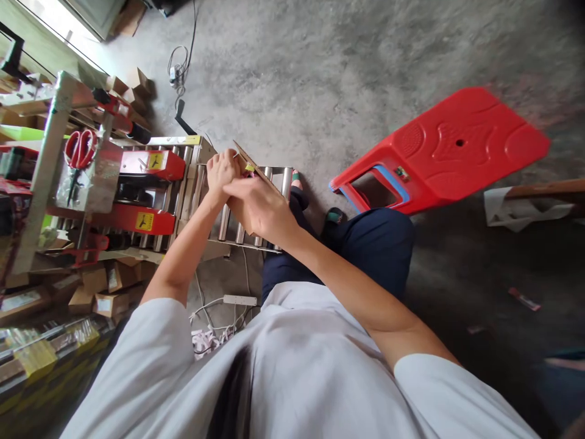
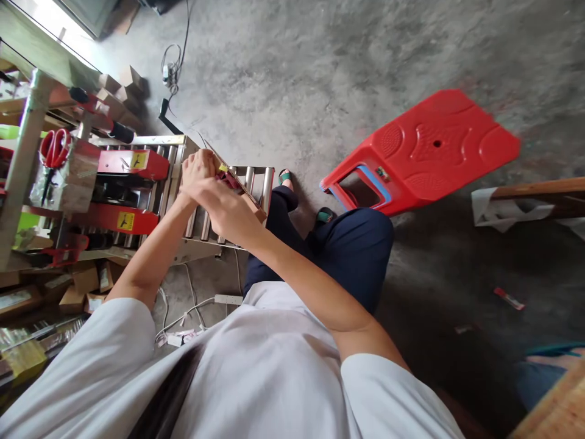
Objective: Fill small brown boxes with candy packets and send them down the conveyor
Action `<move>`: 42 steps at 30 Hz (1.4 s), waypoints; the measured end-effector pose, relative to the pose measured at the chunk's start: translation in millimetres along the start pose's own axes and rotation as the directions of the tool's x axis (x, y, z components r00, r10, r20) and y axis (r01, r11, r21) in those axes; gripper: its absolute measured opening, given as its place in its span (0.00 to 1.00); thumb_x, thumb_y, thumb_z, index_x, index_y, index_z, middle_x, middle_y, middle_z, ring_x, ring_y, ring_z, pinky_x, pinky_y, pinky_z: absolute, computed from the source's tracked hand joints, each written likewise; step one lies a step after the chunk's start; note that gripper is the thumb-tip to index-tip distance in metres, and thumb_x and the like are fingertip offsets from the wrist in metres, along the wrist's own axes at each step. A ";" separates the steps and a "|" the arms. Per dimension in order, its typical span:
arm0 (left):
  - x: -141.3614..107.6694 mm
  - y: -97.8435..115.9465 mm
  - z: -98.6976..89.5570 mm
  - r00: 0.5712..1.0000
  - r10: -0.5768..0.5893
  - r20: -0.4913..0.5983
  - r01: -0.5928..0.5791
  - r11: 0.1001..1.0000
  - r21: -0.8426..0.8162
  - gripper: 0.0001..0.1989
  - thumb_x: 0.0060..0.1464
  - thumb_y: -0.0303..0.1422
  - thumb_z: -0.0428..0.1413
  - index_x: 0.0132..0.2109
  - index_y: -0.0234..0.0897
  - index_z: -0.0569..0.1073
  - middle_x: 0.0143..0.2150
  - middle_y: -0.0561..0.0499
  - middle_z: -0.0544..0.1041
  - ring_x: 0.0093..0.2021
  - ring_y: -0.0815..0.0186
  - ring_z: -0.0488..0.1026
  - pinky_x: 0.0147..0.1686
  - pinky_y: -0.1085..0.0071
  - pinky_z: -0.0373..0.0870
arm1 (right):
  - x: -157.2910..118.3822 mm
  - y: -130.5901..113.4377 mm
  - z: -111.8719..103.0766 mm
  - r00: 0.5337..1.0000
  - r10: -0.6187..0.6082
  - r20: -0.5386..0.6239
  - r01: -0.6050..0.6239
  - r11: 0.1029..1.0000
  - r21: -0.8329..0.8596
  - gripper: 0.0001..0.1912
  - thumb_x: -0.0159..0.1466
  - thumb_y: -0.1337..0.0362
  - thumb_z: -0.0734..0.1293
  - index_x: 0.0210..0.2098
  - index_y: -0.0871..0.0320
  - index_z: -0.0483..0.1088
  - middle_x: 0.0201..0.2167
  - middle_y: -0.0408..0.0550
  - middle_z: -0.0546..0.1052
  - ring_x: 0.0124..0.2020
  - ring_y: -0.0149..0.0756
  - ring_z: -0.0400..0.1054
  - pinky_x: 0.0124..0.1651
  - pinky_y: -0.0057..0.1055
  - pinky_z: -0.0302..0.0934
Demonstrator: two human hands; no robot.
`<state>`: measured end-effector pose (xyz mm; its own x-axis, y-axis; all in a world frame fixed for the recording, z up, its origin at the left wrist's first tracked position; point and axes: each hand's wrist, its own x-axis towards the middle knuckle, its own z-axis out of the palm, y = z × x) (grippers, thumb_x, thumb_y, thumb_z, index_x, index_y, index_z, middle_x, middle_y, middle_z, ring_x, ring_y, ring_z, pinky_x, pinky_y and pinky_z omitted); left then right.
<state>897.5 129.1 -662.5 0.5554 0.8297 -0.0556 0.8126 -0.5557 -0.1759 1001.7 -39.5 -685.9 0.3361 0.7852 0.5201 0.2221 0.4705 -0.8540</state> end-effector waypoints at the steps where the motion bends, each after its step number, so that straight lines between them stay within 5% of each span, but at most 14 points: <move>1: 0.4 1.0 1.2 1.000 0.000 0.018 0.000 1.000 0.004 0.19 0.67 0.40 0.42 0.55 0.38 0.70 0.51 0.38 0.75 0.61 0.49 0.66 0.63 0.51 0.56 | 3.0 -3.0 -4.0 0.997 0.055 -0.046 -0.057 0.997 -0.054 0.23 0.73 0.67 0.52 0.64 0.53 0.63 0.62 0.50 0.69 0.67 0.39 0.59 0.71 0.45 0.52; 3: 3.3 0.5 3.3 1.000 -0.015 0.006 0.015 1.000 -0.019 0.20 0.66 0.38 0.42 0.57 0.36 0.69 0.52 0.37 0.76 0.61 0.48 0.66 0.64 0.49 0.55 | 5.6 -4.5 -3.6 0.973 0.221 -0.067 -0.230 0.960 -0.159 0.26 0.72 0.62 0.57 0.68 0.59 0.58 0.66 0.57 0.65 0.69 0.48 0.55 0.71 0.53 0.50; 5: 7.1 -3.6 4.0 0.998 -0.056 -0.040 0.051 0.991 -0.125 0.21 0.65 0.35 0.44 0.60 0.35 0.67 0.54 0.35 0.75 0.60 0.48 0.68 0.64 0.48 0.56 | 1.4 -3.4 8.0 0.943 0.327 0.051 -0.305 0.919 -0.251 0.34 0.69 0.58 0.63 0.70 0.66 0.54 0.68 0.63 0.61 0.70 0.53 0.53 0.71 0.53 0.50; 8: 3.8 -9.5 0.8 0.960 -0.182 -0.213 0.085 0.913 -0.399 0.26 0.63 0.31 0.44 0.67 0.36 0.59 0.58 0.37 0.73 0.61 0.54 0.69 0.64 0.50 0.59 | -12.9 -1.8 32.9 0.912 0.329 0.243 -0.235 0.908 -0.347 0.44 0.65 0.54 0.68 0.70 0.73 0.51 0.71 0.68 0.54 0.73 0.57 0.46 0.74 0.52 0.42; 11: -26.2 -1.6 -4.1 0.884 -0.276 -0.378 0.043 0.853 -0.521 0.28 0.66 0.31 0.39 0.71 0.37 0.51 0.66 0.39 0.67 0.69 0.59 0.61 0.69 0.52 0.55 | -21.0 3.8 42.1 0.902 0.329 0.279 -0.229 0.913 -0.338 0.47 0.63 0.54 0.70 0.71 0.74 0.50 0.72 0.69 0.51 0.74 0.58 0.42 0.75 0.54 0.36; 14: -74.3 18.7 -6.5 0.973 0.050 -0.225 -0.140 0.903 -0.406 0.30 0.69 0.42 0.36 0.72 0.36 0.50 0.72 0.41 0.59 0.74 0.57 0.50 0.72 0.53 0.47 | -21.9 19.3 24.4 0.905 0.282 0.320 -0.260 0.959 -0.111 0.46 0.61 0.60 0.69 0.73 0.66 0.46 0.71 0.63 0.56 0.72 0.52 0.50 0.72 0.52 0.46; 17: -108.3 36.4 -6.6 0.922 0.386 0.027 -0.369 0.898 -0.240 0.45 0.58 0.61 0.48 0.73 0.38 0.53 0.75 0.40 0.50 0.76 0.45 0.40 0.73 0.46 0.39 | -29.1 39.9 -5.3 0.917 0.344 0.203 -0.384 0.899 0.211 0.42 0.63 0.65 0.62 0.73 0.60 0.42 0.64 0.58 0.68 0.64 0.43 0.64 0.65 0.47 0.60; 20: -114.4 41.9 -4.2 0.925 0.368 0.097 -0.361 0.929 -0.088 0.55 0.47 0.62 0.59 0.72 0.37 0.55 0.76 0.36 0.47 0.75 0.36 0.36 0.71 0.39 0.36 | -45.4 59.3 -24.9 0.850 0.523 -0.061 -0.470 0.806 0.360 0.36 0.63 0.64 0.61 0.69 0.59 0.51 0.58 0.58 0.74 0.57 0.41 0.70 0.61 0.45 0.64; 23: -106.4 36.0 -1.4 0.944 0.314 0.100 -0.310 0.949 -0.050 0.49 0.51 0.56 0.60 0.72 0.35 0.56 0.75 0.35 0.49 0.75 0.38 0.40 0.71 0.40 0.37 | -61.9 75.6 -20.9 0.795 0.597 -0.106 -0.527 0.767 0.365 0.31 0.61 0.61 0.66 0.63 0.60 0.62 0.57 0.60 0.74 0.56 0.42 0.71 0.61 0.43 0.64; 29: -108.6 -10.5 -15.7 0.966 0.257 0.033 -0.253 0.962 -0.101 0.46 0.54 0.55 0.57 0.73 0.42 0.53 0.76 0.40 0.48 0.76 0.43 0.39 0.72 0.42 0.38 | -62.4 89.0 46.9 0.610 0.769 0.192 -0.782 0.543 0.306 0.28 0.68 0.59 0.63 0.65 0.64 0.63 0.63 0.63 0.69 0.64 0.42 0.65 0.66 0.40 0.58; 35: -165.2 -85.5 -27.7 0.978 0.175 -0.117 -0.190 0.973 -0.129 0.50 0.57 0.57 0.52 0.75 0.42 0.39 0.77 0.39 0.37 0.76 0.46 0.32 0.72 0.44 0.36 | -36.7 76.0 108.1 0.611 0.705 0.361 -0.791 0.525 0.315 0.22 0.70 0.54 0.62 0.59 0.57 0.71 0.61 0.50 0.73 0.64 0.39 0.64 0.66 0.35 0.56; 39: -204.5 -113.9 -6.7 0.959 0.124 -0.255 -0.177 0.964 -0.197 0.50 0.58 0.57 0.50 0.74 0.50 0.30 0.77 0.45 0.25 0.75 0.48 0.23 0.72 0.42 0.33 | -14.5 73.6 131.4 0.602 0.625 0.498 -0.798 0.494 0.345 0.28 0.73 0.49 0.55 0.51 0.61 0.77 0.50 0.52 0.80 0.52 0.40 0.74 0.60 0.37 0.64; 42: -218.2 -125.0 16.2 0.964 0.026 -0.264 -0.077 0.980 -0.184 0.52 0.57 0.61 0.46 0.73 0.49 0.24 0.76 0.45 0.20 0.74 0.50 0.19 0.71 0.42 0.35 | 0.1 74.1 143.0 0.622 0.634 0.460 -0.783 0.516 0.348 0.27 0.71 0.52 0.58 0.61 0.62 0.70 0.62 0.55 0.71 0.61 0.40 0.67 0.66 0.38 0.56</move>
<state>671.9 18.3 -644.3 0.6032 0.7717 0.2017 0.7862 -0.6179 0.0127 887.3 53.0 -751.4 -0.0714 0.9717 -0.2251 -0.4670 -0.2319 -0.8533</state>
